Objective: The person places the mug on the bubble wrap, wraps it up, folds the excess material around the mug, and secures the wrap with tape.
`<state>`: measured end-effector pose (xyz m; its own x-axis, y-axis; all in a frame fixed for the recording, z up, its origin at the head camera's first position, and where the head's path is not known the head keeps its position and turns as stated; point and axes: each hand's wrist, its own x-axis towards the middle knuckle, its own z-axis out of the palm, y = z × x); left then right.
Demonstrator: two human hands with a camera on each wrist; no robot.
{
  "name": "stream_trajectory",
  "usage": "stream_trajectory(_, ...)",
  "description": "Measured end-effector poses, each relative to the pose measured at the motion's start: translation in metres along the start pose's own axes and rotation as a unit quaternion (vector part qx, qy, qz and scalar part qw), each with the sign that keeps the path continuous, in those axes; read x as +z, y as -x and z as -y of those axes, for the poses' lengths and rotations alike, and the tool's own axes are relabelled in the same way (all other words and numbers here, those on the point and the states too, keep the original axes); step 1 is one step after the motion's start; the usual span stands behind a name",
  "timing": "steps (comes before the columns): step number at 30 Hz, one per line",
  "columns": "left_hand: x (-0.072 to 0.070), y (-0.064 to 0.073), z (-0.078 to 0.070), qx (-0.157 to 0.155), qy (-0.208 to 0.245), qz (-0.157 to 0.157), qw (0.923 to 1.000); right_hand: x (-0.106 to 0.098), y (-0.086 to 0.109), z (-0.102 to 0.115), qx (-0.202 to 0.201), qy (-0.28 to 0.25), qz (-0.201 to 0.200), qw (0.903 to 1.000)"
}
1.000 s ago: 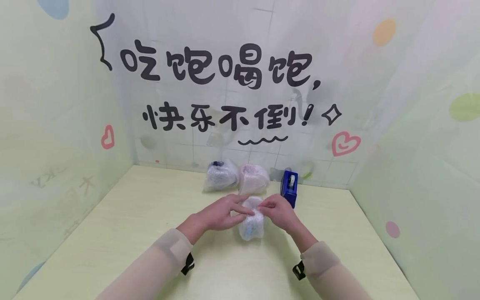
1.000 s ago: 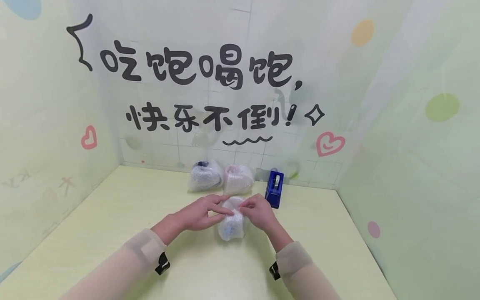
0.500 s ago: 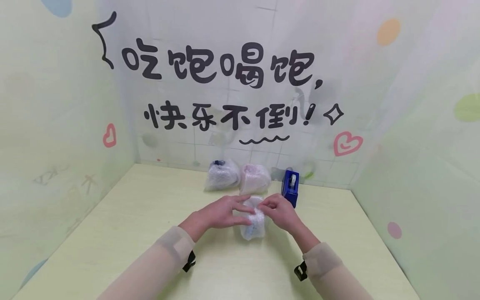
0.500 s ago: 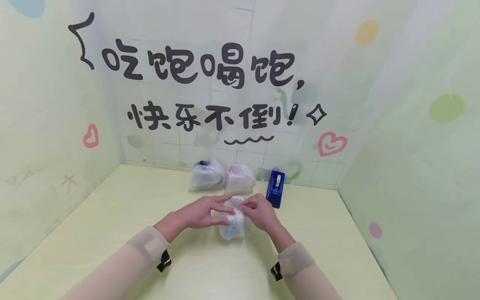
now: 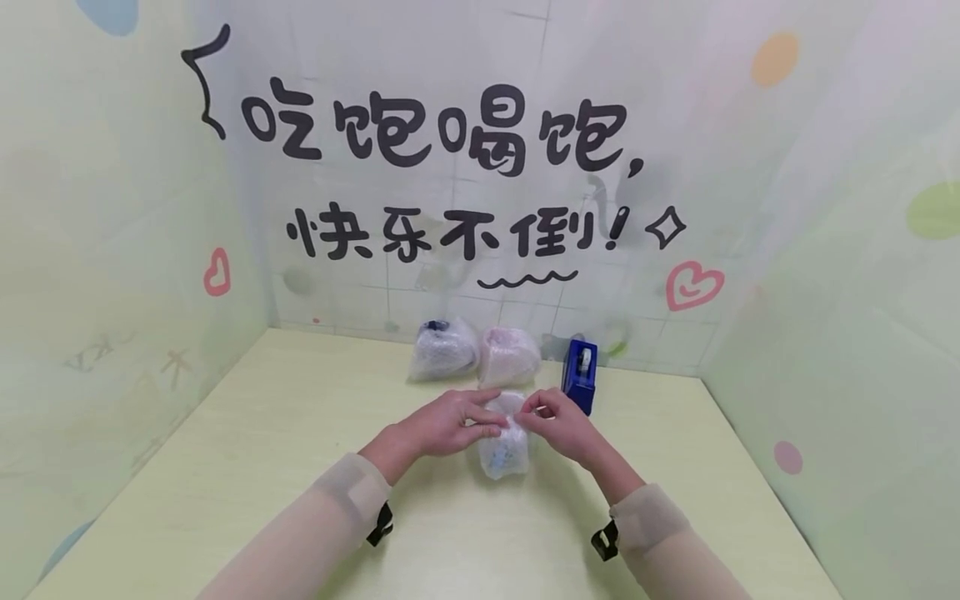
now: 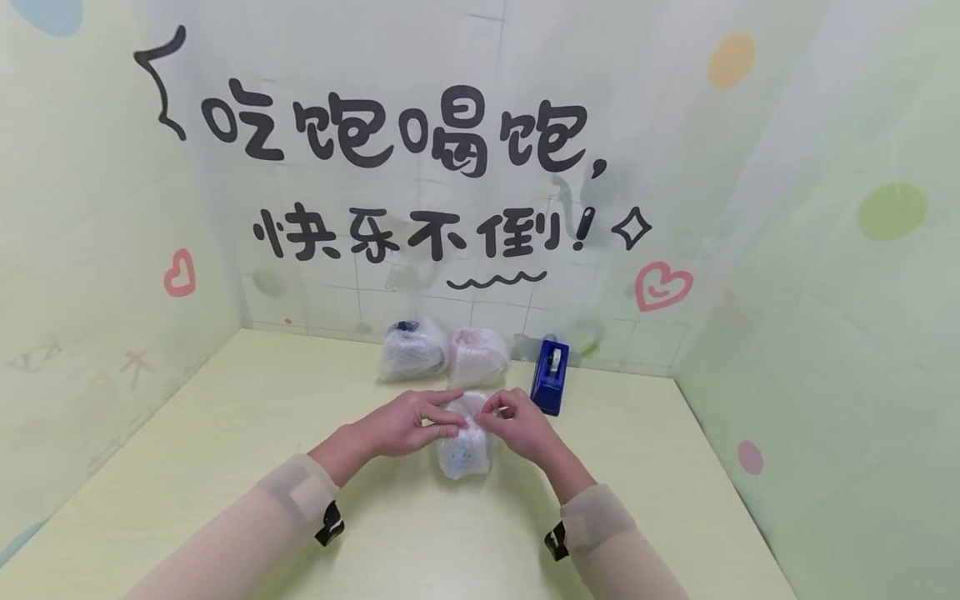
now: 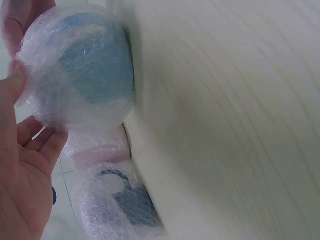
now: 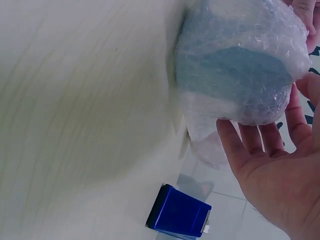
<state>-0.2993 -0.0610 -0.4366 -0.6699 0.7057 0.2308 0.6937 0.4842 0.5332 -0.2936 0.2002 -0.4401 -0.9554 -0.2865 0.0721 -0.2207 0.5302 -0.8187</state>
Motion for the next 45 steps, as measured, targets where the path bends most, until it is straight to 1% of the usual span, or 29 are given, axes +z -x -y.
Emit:
stream_trajectory(4,0.002,0.001,0.002,0.006,0.000,-0.005,1.0000,-0.004,-0.001,-0.003,0.010,-0.011,0.015,0.9998)
stream_trajectory(7,0.004,0.002,0.004,0.014,-0.002,-0.016,0.9998,-0.013,-0.005,-0.005,-0.002,-0.009,0.019,0.9998)
stream_trajectory(9,0.005,0.002,0.005,0.018,-0.003,-0.023,0.9996,-0.024,-0.010,-0.006,0.003,-0.005,-0.002,1.0000)
stream_trajectory(10,0.006,0.003,0.005,0.021,-0.002,-0.026,0.9994,-0.030,-0.013,-0.008,0.009,0.006,-0.023,0.9997)
stream_trajectory(12,0.006,0.003,0.004,0.019,0.000,-0.031,0.9993,-0.045,-0.020,-0.015,0.036,0.025,-0.067,0.9968)
stream_trajectory(15,0.007,0.004,0.002,0.017,-0.001,-0.035,0.9992,-0.067,-0.030,-0.028,0.085,0.061,-0.121,0.9872)
stream_trajectory(16,0.007,0.004,0.002,0.016,0.000,-0.037,0.9992,-0.073,-0.032,-0.033,0.099,0.069,-0.130,0.9841)
stream_trajectory(19,0.007,0.005,0.001,0.018,-0.003,-0.040,0.9990,-0.085,-0.036,-0.048,0.137,0.078,-0.136,0.9781)
stream_trajectory(23,0.008,0.005,0.000,0.021,-0.005,-0.041,0.9989,-0.086,-0.039,-0.059,0.183,0.074,-0.119,0.9731)
stream_trajectory(26,0.008,0.004,0.000,0.022,-0.010,-0.043,0.9988,-0.082,-0.042,-0.064,0.208,0.047,-0.108,0.9709)
stream_trajectory(28,0.009,0.004,0.001,0.023,-0.012,-0.044,0.9987,-0.078,-0.044,-0.066,0.220,0.026,-0.111,0.9689)
stream_trajectory(33,0.011,0.005,0.002,0.022,-0.007,-0.047,0.9986,-0.070,-0.047,-0.067,0.239,-0.026,-0.135,0.9613)
stream_trajectory(36,0.011,0.005,0.003,0.021,-0.005,-0.048,0.9986,-0.067,-0.048,-0.065,0.245,-0.043,-0.144,0.9578)
stream_trajectory(38,0.011,0.005,0.003,0.019,-0.002,-0.047,0.9987,-0.066,-0.049,-0.063,0.246,-0.041,-0.148,0.9570)
stream_trajectory(42,0.011,0.005,0.004,0.019,-0.002,-0.048,0.9987,-0.068,-0.052,-0.056,0.229,-0.034,-0.165,0.9588)
stream_trajectory(45,0.011,0.005,0.005,0.024,-0.008,-0.054,0.9982,-0.071,-0.056,-0.051,0.214,-0.036,-0.164,0.9623)
